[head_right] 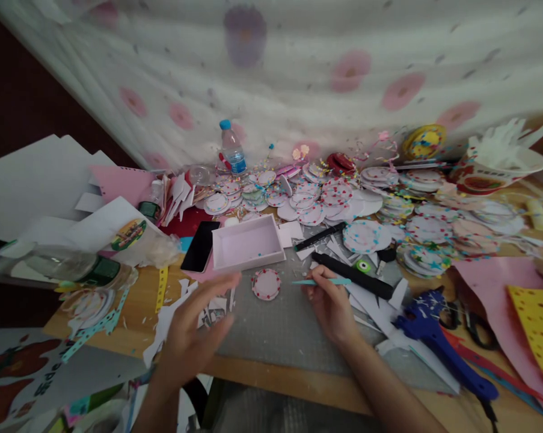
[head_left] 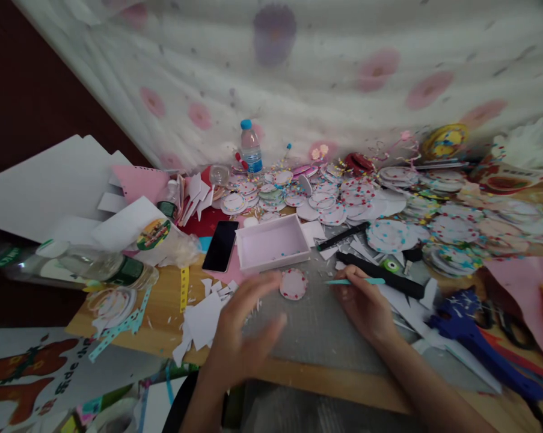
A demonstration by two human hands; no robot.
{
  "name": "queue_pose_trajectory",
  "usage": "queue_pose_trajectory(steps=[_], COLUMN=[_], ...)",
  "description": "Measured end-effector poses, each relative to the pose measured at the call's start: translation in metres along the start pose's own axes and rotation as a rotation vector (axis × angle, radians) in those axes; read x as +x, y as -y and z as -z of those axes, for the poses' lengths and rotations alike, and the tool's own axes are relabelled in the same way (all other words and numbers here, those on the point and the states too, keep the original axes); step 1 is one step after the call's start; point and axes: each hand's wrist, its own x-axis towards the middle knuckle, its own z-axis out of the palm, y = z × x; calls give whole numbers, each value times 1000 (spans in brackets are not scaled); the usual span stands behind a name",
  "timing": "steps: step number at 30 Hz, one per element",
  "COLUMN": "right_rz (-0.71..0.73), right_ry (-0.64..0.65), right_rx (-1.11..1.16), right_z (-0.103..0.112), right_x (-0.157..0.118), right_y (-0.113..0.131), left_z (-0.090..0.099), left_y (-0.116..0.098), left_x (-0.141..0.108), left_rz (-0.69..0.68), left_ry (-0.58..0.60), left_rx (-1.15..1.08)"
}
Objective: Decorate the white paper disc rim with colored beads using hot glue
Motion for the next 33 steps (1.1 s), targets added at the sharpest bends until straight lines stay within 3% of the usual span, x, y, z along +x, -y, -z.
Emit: queue_pose_trajectory(steps=[2, 4, 7, 17, 28, 33], right_rz=[18, 39, 78, 274, 384, 512], right_ry=[-18, -31, -51, -33, 49, 126], right_rx=[-8, -22, -102, -365, -806, -918], right_z=[0, 1, 3, -14, -35, -38], right_x=[-2, -5, -12, -13, -8, 2], right_y=[0, 1, 6, 17, 20, 17], left_z=[-17, -34, -48, -58, -59, -59], left_y=[33, 58, 74, 77, 80, 79], left_x=[18, 24, 18, -1, -1, -2], left_rz=[-9, -35, -38, -55, -58, -50], left_ry=[-49, -20, -14, -68, -88, -80], left_rx=[214, 400, 456, 457, 418, 405])
